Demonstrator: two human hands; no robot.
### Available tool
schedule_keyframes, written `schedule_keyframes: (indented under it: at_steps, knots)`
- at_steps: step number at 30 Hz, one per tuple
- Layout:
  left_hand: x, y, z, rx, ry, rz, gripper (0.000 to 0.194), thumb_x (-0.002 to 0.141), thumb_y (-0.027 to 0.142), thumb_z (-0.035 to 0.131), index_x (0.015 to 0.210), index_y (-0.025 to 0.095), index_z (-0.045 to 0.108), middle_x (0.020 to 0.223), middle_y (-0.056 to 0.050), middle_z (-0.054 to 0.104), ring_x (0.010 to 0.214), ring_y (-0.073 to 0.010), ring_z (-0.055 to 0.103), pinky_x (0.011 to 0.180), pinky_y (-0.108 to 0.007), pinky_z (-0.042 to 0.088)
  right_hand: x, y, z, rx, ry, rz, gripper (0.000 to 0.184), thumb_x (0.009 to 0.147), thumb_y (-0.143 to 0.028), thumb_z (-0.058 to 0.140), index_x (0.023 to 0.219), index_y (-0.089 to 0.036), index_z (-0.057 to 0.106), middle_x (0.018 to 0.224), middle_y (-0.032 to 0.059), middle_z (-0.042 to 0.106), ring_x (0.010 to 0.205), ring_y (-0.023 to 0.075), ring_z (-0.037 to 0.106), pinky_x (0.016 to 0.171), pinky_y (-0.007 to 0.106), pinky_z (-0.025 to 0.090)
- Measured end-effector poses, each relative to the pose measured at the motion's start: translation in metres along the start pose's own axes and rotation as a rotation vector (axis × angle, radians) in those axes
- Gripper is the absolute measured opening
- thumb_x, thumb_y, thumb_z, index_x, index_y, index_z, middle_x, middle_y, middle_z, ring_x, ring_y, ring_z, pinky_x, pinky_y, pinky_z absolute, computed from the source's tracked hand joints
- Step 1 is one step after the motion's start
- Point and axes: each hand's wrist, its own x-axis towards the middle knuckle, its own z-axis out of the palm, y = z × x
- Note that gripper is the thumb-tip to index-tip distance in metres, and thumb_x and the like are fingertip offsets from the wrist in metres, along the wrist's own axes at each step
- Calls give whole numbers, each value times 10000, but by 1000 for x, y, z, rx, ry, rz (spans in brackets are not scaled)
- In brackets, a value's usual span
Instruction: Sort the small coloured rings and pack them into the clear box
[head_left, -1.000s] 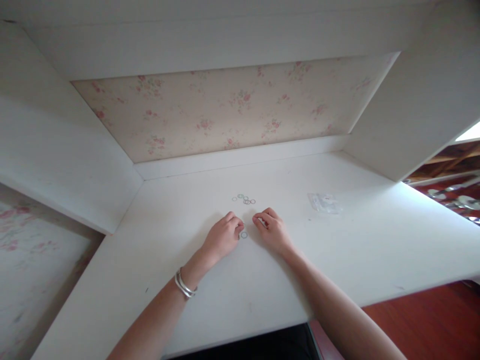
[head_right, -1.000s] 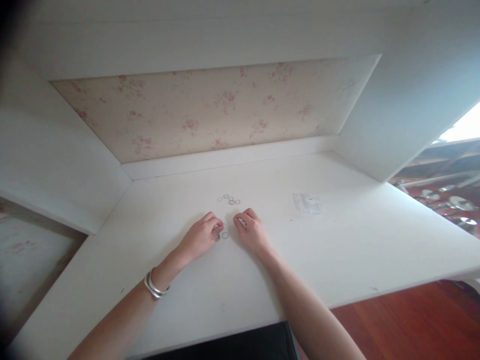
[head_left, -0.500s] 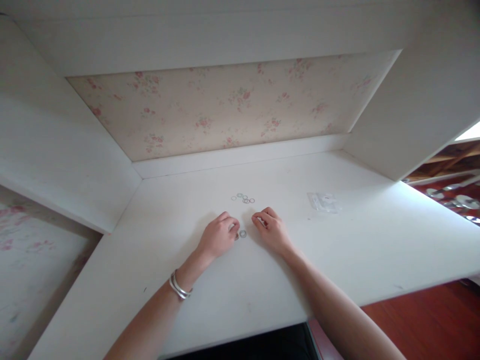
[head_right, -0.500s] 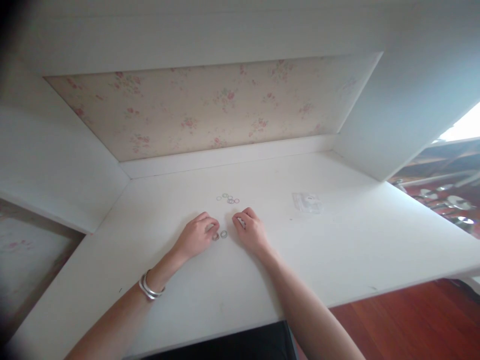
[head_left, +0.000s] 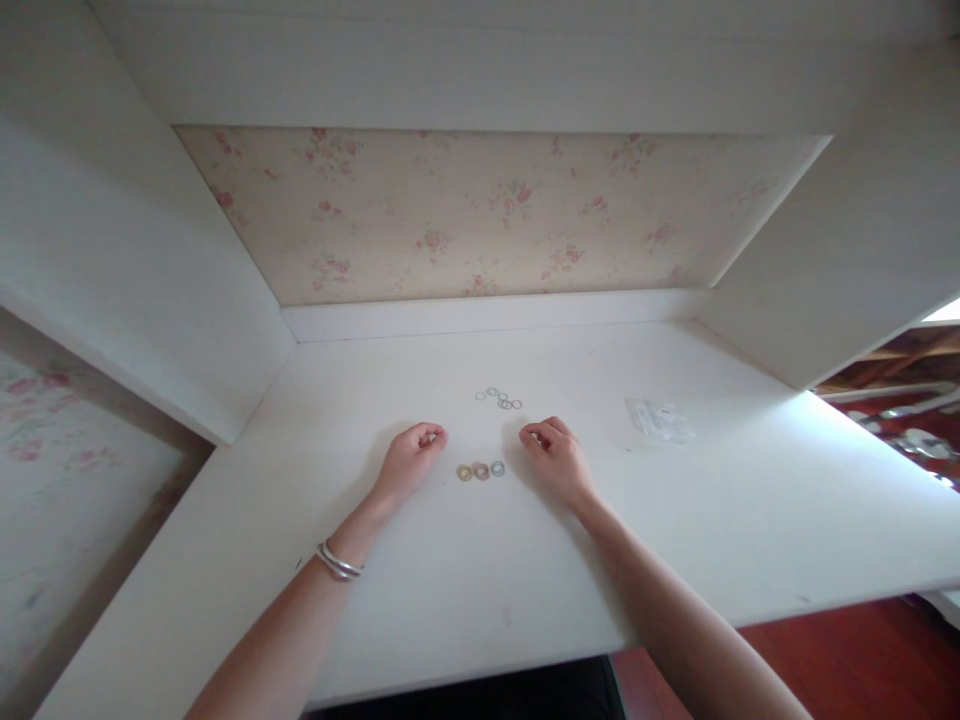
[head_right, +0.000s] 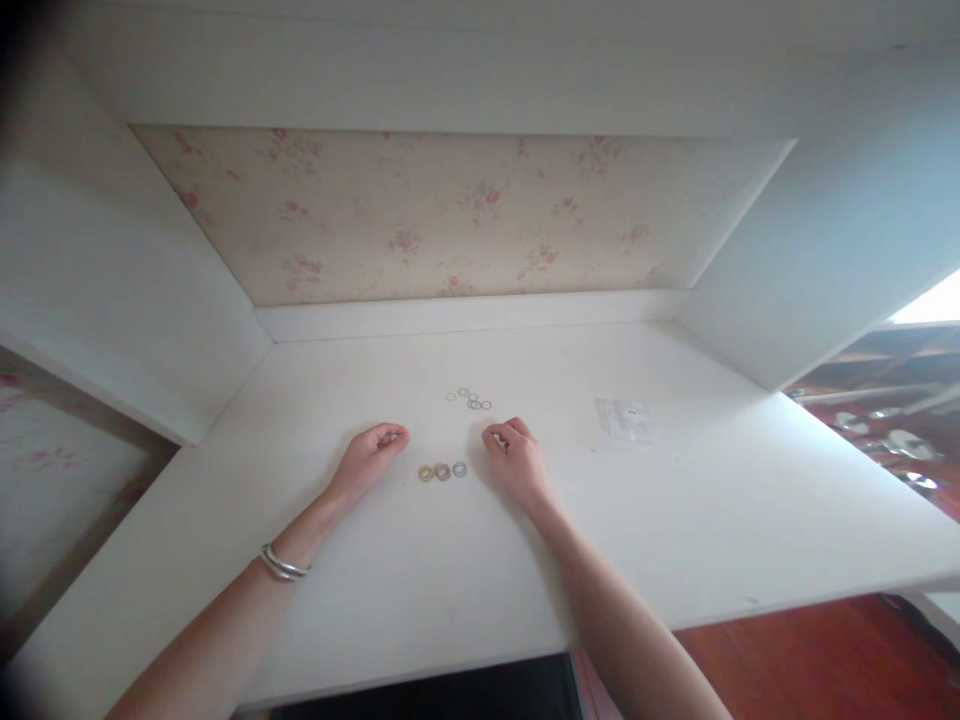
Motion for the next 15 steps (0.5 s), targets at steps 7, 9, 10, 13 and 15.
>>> schedule_keyframes:
  at_steps: [7,9,10,13,15]
  knots:
    - [0,1,-5,-45,-11,10,326,789,457,521,895,187,669,676,11,609,609,-131,533,553,-232,369,43,-2,9,-238,-104,-81,223,854,-309,489,870,-239,700,898,35,604,689,130,562,630,256,391]
    - [0,-1,-6,-54,-14,10,323,786,457,523,891,189,669,666,13,600,602,-130,526,549,-233,363,51,-4,14,-306,-131,-131,228,868,-314,481,886,-248,699,923,42,609,674,130,557,609,252,373]
    - [0,-1,-6,-59,-18,9,320,786,456,523,888,190,669,659,15,594,596,-130,521,546,-232,360,54,-5,16,-331,-137,-155,227,873,-318,481,886,-250,698,930,46,612,663,129,551,600,251,363]
    - [-1,-2,-8,-77,-35,11,310,790,451,524,883,191,665,656,16,587,591,-127,513,547,-231,356,61,-6,22,-387,-156,-178,223,877,-329,490,871,-243,695,934,58,619,618,123,524,577,250,336]
    - [0,-3,-8,-94,-45,13,310,793,451,523,885,190,662,661,15,588,592,-125,511,547,-230,355,63,-6,23,-425,-193,-154,234,882,-338,481,868,-239,693,946,64,621,614,125,516,571,250,327]
